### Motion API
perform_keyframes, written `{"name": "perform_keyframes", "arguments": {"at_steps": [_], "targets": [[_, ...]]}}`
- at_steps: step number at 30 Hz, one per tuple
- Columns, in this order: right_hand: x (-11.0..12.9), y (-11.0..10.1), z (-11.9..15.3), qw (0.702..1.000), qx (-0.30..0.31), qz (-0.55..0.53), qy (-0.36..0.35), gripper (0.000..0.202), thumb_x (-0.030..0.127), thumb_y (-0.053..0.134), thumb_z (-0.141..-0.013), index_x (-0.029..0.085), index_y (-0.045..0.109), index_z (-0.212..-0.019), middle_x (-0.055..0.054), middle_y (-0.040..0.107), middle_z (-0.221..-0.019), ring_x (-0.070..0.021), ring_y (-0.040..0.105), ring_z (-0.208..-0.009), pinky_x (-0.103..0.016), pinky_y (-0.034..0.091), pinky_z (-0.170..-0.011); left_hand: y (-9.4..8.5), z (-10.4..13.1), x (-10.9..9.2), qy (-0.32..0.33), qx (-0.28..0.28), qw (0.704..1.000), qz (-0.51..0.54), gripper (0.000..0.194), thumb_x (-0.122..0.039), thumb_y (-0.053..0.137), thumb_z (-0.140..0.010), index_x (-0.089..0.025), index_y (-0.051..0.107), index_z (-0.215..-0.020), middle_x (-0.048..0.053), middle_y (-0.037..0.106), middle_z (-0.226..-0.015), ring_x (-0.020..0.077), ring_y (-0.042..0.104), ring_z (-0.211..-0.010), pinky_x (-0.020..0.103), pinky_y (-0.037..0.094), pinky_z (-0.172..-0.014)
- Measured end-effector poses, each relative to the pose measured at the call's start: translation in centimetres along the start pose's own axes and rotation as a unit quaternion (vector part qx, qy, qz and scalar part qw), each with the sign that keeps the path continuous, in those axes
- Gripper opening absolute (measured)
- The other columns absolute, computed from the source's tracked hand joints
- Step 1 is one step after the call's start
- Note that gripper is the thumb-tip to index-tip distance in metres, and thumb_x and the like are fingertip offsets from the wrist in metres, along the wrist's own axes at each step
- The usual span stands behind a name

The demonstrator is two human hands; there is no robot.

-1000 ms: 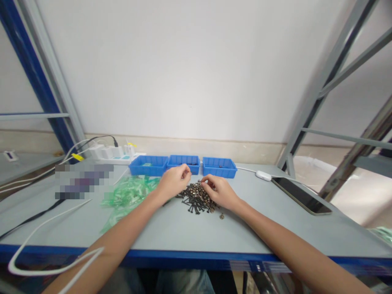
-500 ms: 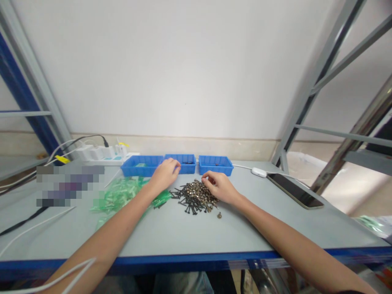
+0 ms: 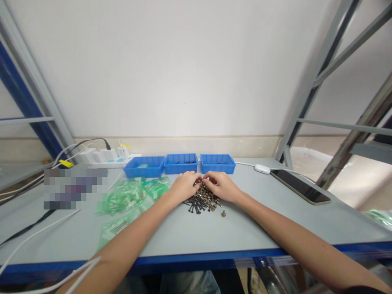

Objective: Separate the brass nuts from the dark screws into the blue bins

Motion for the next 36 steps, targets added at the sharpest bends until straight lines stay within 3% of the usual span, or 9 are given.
{"name": "perform_keyframes", "arguments": {"at_steps": [12,19,23,30,36], "targets": [[-0.2,0.4,0.0,1.0,0.005,-0.004,-0.007,0.019,0.025,0.045,-0.086,0.016,0.062,-0.083,-0.001,0.063,-0.068,-0.0113,0.052,-0.058,-0.022,0.034,-0.056,0.2,0.2,-0.2,-0.019,-0.006,1.0,0.021,0.019,-0.016,0.042,-0.081,-0.017,0.059,-0.09,0.007,0.065,-0.089,0.0223,0.057,-0.085,0.033,0.042,-0.076],[-0.2,0.5,0.0,1.0,0.009,-0.011,-0.009,0.019,0.025,0.045,-0.086,0.016,0.062,-0.083,-0.001,0.062,-0.067,-0.0106,0.05,-0.056,-0.022,0.032,-0.054,0.6,0.0,0.4,-0.038,0.021,0.999,0.017,0.025,-0.015,0.043,-0.08,-0.02,0.059,-0.099,0.009,0.065,-0.093,0.0244,0.056,-0.092,0.038,0.041,-0.081],[-0.3,0.7,0.0,1.0,0.013,-0.011,-0.008,0.019,0.025,0.045,-0.086,0.016,0.061,-0.082,-0.001,0.062,-0.068,-0.0107,0.05,-0.057,-0.022,0.032,-0.055,0.5,0.1,0.2,-0.023,0.011,1.0,0.007,0.023,-0.012,0.041,-0.08,-0.019,0.058,-0.094,0.008,0.065,-0.091,0.0233,0.057,-0.09,0.036,0.042,-0.079],[-0.7,0.8,-0.1,1.0,-0.001,-0.028,0.0,0.015,0.022,0.049,-0.082,0.017,0.059,-0.092,0.003,0.054,-0.057,-0.0099,0.047,-0.051,-0.021,0.032,-0.052,-0.7,0.2,0.2,0.007,-0.049,0.983,0.175,0.03,-0.01,0.041,-0.079,-0.02,0.048,-0.107,0.003,0.062,-0.089,0.016,0.06,-0.085,0.028,0.046,-0.078],[-0.3,0.4,-0.1,0.999,-0.015,-0.035,-0.013,0.015,0.015,0.051,-0.078,0.018,0.057,-0.091,0.003,0.054,-0.062,-0.0099,0.048,-0.055,-0.021,0.035,-0.056,-1.1,0.2,0.4,0.011,-0.074,0.97,0.233,0.04,-0.012,0.045,-0.078,-0.019,0.038,-0.116,0.006,0.054,-0.106,0.0122,0.062,-0.077,0.029,0.048,-0.08]]}}
Point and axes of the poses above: each hand's wrist, its own z-axis away from the middle knuckle, its own y-axis out of the palm, x = y × z, the point moved 8 cm from there along -z, towards the middle knuckle
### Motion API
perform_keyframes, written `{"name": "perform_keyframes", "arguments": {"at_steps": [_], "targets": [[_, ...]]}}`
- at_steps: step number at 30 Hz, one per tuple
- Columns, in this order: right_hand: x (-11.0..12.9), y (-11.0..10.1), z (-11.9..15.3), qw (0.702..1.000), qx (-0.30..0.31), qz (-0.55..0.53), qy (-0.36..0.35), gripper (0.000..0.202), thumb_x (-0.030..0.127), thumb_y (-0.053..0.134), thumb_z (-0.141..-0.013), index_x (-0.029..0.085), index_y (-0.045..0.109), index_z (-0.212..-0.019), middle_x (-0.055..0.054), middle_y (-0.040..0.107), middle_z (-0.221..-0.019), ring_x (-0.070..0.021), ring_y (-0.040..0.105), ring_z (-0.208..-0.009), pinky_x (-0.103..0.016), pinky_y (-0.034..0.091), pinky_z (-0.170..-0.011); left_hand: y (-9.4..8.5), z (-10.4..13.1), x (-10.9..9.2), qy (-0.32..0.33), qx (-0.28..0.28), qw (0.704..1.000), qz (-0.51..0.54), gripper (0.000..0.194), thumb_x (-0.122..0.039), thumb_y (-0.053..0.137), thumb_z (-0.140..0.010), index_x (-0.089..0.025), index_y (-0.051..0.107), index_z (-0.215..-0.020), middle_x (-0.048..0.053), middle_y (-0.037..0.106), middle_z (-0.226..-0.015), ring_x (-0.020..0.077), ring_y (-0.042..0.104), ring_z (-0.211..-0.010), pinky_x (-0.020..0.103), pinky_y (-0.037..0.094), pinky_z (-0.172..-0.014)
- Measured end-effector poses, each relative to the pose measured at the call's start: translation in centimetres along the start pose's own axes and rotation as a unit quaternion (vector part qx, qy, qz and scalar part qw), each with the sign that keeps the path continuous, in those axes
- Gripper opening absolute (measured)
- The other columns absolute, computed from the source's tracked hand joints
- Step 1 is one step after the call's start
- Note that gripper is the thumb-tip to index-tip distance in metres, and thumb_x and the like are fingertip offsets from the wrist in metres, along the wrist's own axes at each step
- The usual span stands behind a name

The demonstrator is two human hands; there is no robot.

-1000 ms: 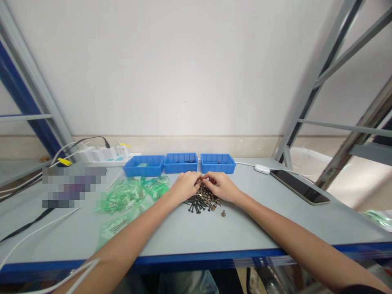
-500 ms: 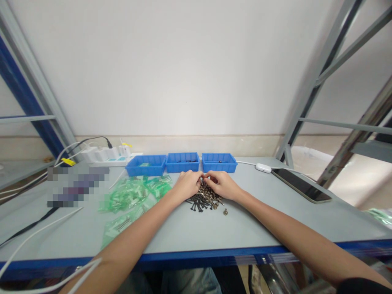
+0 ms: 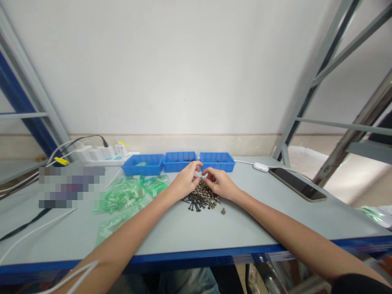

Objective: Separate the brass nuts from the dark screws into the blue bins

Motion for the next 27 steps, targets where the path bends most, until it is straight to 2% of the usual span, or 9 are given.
{"name": "perform_keyframes", "arguments": {"at_steps": [6,13,16,21,27], "targets": [[0.5,0.2,0.0,1.0,0.01,0.01,-0.018,0.01,0.012,0.049,-0.078,0.017,0.057,-0.081,0.001,0.056,-0.066,-0.0104,0.048,-0.059,-0.021,0.035,-0.058,0.4,0.1,0.1,0.008,0.033,0.999,0.036,0.043,-0.013,0.046,-0.079,-0.02,0.034,-0.119,0.006,0.052,-0.107,0.011,0.063,-0.075,0.028,0.049,-0.079],[0.5,0.0,0.0,1.0,0.002,0.012,0.0,0.009,0.014,0.045,-0.083,0.017,0.053,-0.08,-0.001,0.058,-0.069,-0.0119,0.049,-0.06,-0.023,0.035,-0.058,0.1,0.1,-0.6,0.002,0.029,0.998,0.048,0.037,-0.016,0.045,-0.082,-0.018,0.036,-0.117,0.007,0.055,-0.105,0.0114,0.063,-0.076,0.027,0.048,-0.077],[0.2,-0.3,0.0,1.0,-0.015,0.01,0.009,0.008,0.016,0.042,-0.084,0.018,0.05,-0.081,-0.001,0.056,-0.069,-0.0127,0.049,-0.061,-0.023,0.034,-0.058,-0.4,0.0,-0.5,0.0,0.034,0.999,0.002,0.031,-0.017,0.043,-0.082,-0.017,0.042,-0.113,0.007,0.06,-0.1,0.014,0.062,-0.08,0.027,0.047,-0.076],[0.0,-0.4,0.1,1.0,-0.027,0.0,0.01,0.006,0.017,0.043,-0.084,0.018,0.048,-0.082,0.0,0.053,-0.068,-0.0123,0.048,-0.061,-0.022,0.034,-0.057,-1.5,0.1,0.1,-0.003,0.052,0.993,-0.108,0.014,-0.023,0.047,-0.081,-0.018,0.058,-0.088,0.004,0.065,-0.086,0.0175,0.06,-0.082,0.028,0.045,-0.075],[0.6,-0.5,0.2,0.999,-0.03,-0.019,-0.002,0.007,0.018,0.042,-0.086,0.019,0.048,-0.083,0.0,0.053,-0.068,-0.0118,0.048,-0.06,-0.022,0.034,-0.057,-1.6,0.1,-0.4,-0.01,0.054,0.991,-0.125,0.015,-0.029,0.05,-0.08,-0.02,0.06,-0.085,0.001,0.067,-0.083,0.0161,0.061,-0.077,0.025,0.045,-0.07]]}}
Point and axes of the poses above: each hand's wrist, its own z-axis away from the middle knuckle, its own y-axis out of the palm, x = y × z, the point moved 8 cm from there along -z, towards the middle knuckle
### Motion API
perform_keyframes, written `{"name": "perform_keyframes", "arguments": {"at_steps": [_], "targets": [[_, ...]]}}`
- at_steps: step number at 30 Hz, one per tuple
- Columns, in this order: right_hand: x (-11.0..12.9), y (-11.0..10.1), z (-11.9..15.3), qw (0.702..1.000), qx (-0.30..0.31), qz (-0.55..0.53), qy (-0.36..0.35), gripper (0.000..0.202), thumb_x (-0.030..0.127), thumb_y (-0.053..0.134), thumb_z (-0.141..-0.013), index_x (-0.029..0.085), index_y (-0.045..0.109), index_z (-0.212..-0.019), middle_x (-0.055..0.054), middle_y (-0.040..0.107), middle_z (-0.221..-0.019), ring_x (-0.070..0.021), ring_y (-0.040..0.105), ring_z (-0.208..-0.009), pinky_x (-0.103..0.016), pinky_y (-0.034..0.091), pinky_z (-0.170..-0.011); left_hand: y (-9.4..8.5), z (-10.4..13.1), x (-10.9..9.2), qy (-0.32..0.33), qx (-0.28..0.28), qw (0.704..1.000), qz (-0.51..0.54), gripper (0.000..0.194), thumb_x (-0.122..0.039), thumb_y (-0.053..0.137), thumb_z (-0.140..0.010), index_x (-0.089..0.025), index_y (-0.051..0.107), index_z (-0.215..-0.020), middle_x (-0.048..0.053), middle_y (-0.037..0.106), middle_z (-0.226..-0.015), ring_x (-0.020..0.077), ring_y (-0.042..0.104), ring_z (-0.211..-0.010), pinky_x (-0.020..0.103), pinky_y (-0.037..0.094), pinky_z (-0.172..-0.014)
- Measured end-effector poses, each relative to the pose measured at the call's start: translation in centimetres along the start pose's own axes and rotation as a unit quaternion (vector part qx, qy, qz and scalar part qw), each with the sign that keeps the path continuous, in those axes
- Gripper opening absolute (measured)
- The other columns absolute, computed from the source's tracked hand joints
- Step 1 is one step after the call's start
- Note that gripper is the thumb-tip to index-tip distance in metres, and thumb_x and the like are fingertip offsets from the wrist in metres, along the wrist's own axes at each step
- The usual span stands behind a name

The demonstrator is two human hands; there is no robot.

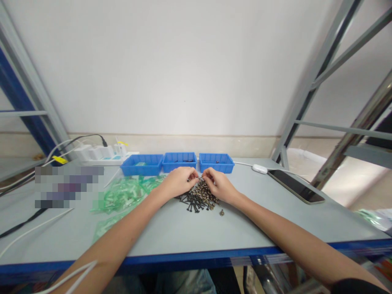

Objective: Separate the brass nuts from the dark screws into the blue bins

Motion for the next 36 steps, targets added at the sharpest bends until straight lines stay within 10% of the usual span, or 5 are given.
{"name": "perform_keyframes", "arguments": {"at_steps": [36], "targets": [[0.6,-0.3,0.0,1.0,0.0,0.017,0.011,0.016,0.022,0.041,-0.089,0.017,0.053,-0.079,-0.001,0.057,-0.067,-0.0118,0.051,-0.06,-0.022,0.034,-0.057,0.7,0.5,-1.6,0.012,0.011,0.997,-0.069,0.017,-0.03,0.036,-0.089,-0.021,0.051,-0.09,0.002,0.066,-0.086,0.0182,0.061,-0.077,0.026,0.04,-0.064]]}}
Point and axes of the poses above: each hand's wrist, its own z-axis away from the middle knuckle, its own y-axis out of the palm, x = y × z, the point moved 8 cm from there along -z, towards the middle knuckle
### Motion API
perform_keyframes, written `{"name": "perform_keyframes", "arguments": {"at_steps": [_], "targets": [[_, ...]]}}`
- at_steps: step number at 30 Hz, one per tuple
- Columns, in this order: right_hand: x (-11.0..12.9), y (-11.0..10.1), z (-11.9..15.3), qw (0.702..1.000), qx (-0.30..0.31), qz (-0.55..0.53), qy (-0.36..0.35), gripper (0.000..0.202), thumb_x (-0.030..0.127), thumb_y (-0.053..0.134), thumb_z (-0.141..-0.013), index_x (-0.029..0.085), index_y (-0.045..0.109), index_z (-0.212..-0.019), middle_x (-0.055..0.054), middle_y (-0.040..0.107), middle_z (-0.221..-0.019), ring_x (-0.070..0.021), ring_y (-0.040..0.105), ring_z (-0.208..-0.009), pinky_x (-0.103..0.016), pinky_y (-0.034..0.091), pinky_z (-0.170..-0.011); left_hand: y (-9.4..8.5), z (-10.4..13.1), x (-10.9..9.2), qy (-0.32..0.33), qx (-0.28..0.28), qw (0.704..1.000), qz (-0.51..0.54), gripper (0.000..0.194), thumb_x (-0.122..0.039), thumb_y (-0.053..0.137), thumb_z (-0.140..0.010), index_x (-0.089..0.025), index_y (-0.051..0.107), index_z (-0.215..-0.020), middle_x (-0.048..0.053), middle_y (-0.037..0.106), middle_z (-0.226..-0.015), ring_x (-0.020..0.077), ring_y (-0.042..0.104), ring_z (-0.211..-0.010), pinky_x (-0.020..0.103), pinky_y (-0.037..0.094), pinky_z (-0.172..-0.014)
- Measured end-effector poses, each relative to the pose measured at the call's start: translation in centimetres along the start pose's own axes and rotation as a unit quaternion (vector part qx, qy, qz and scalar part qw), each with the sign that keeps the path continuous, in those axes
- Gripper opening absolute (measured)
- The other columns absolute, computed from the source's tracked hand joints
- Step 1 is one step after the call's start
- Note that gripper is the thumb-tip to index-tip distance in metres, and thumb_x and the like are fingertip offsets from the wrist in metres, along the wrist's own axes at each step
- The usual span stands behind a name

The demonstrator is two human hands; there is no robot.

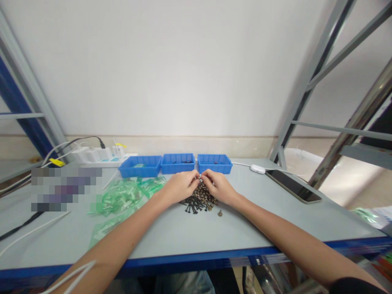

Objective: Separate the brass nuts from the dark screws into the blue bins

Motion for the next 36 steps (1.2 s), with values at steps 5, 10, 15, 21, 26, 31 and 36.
{"name": "perform_keyframes", "arguments": {"at_steps": [5,10,15,21,26,31,36], "targets": [[0.05,0.04,0.15,1.0,0.0,-0.013,-0.007,0.011,0.023,0.043,-0.088,0.018,0.052,-0.089,0.001,0.055,-0.066,-0.0117,0.05,-0.059,-0.022,0.035,-0.056,0.17,-0.04,-0.16,0.003,0.01,1.0,-0.029,0.026,-0.031,0.029,-0.091,-0.021,0.053,-0.087,0.003,0.065,-0.084,0.0188,0.061,-0.078,0.027,0.041,-0.066],[0.0,0.17,0.25,0.999,-0.004,-0.022,-0.023,0.012,0.017,0.045,-0.084,0.018,0.05,-0.095,0.001,0.055,-0.068,-0.0121,0.051,-0.061,-0.023,0.036,-0.057,0.22,-0.06,-0.15,-0.003,0.013,0.999,-0.032,0.028,-0.031,0.028,-0.092,-0.02,0.053,-0.088,0.004,0.065,-0.084,0.019,0.061,-0.077,0.028,0.041,-0.066],[0.02,0.07,0.17,0.999,-0.011,-0.016,-0.028,0.01,0.015,0.043,-0.084,0.018,0.052,-0.088,0.0,0.055,-0.069,-0.012,0.051,-0.063,-0.023,0.037,-0.059,0.55,-0.03,-0.09,-0.004,0.02,0.999,-0.039,0.031,-0.031,0.026,-0.093,-0.02,0.054,-0.085,0.004,0.065,-0.082,0.0184,0.061,-0.075,0.027,0.041,-0.066],[0.15,-0.05,0.11,1.0,-0.01,0.008,-0.024,0.012,0.014,0.047,-0.081,0.018,0.057,-0.087,0.001,0.054,-0.067,-0.0114,0.048,-0.061,-0.023,0.035,-0.059,0.79,0.03,0.02,0.004,0.02,0.999,-0.039,0.031,-0.031,0.026,-0.092,-0.02,0.054,-0.085,0.004,0.065,-0.083,0.0184,0.061,-0.076,0.027,0.041,-0.066],[-0.01,-0.02,0.07,1.0,-0.008,0.016,-0.016,0.011,0.015,0.048,-0.08,0.018,0.058,-0.085,0.001,0.054,-0.066,-0.0112,0.048,-0.061,-0.022,0.035,-0.059,0.63,0.06,-0.02,0.001,0.015,0.999,-0.038,0.03,-0.031,0.027,-0.092,-0.021,0.055,-0.086,0.003,0.065,-0.084,0.0189,0.061,-0.077,0.027,0.042,-0.067],[-0.27,0.09,0.04,1.0,-0.005,0.015,-0.003,0.011,0.016,0.048,-0.08,0.018,0.059,-0.084,0.001,0.054,-0.064,-0.0111,0.048,-0.059,-0.022,0.035,-0.057,0.59,0.09,0.15,-0.015,0.01,1.0,-0.025,0.02,-0.031,0.035,-0.089,-0.021,0.053,-0.092,0.003,0.066,-0.083,0.0192,0.062,-0.076,0.027,0.042,-0.065],[-0.25,0.05,0.03,1.0,-0.006,0.013,0.002,0.011,0.017,0.048,-0.081,0.017,0.059,-0.079,0.001,0.057,-0.065,-0.0111,0.049,-0.059,-0.022,0.035,-0.057,0.58,0.05,0.37,-0.023,0.0,1.0,0.009,0.016,-0.03,0.042,-0.086,-0.023,0.049,-0.098,0.0,0.066,-0.076,0.0175,0.062,-0.072,0.025,0.043,-0.064]]}}
Point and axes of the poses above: each hand's wrist, its own z-axis away from the middle knuckle, its own y-axis out of the palm, x = y × z, the point moved 8 cm from there along -z, towards the middle knuckle
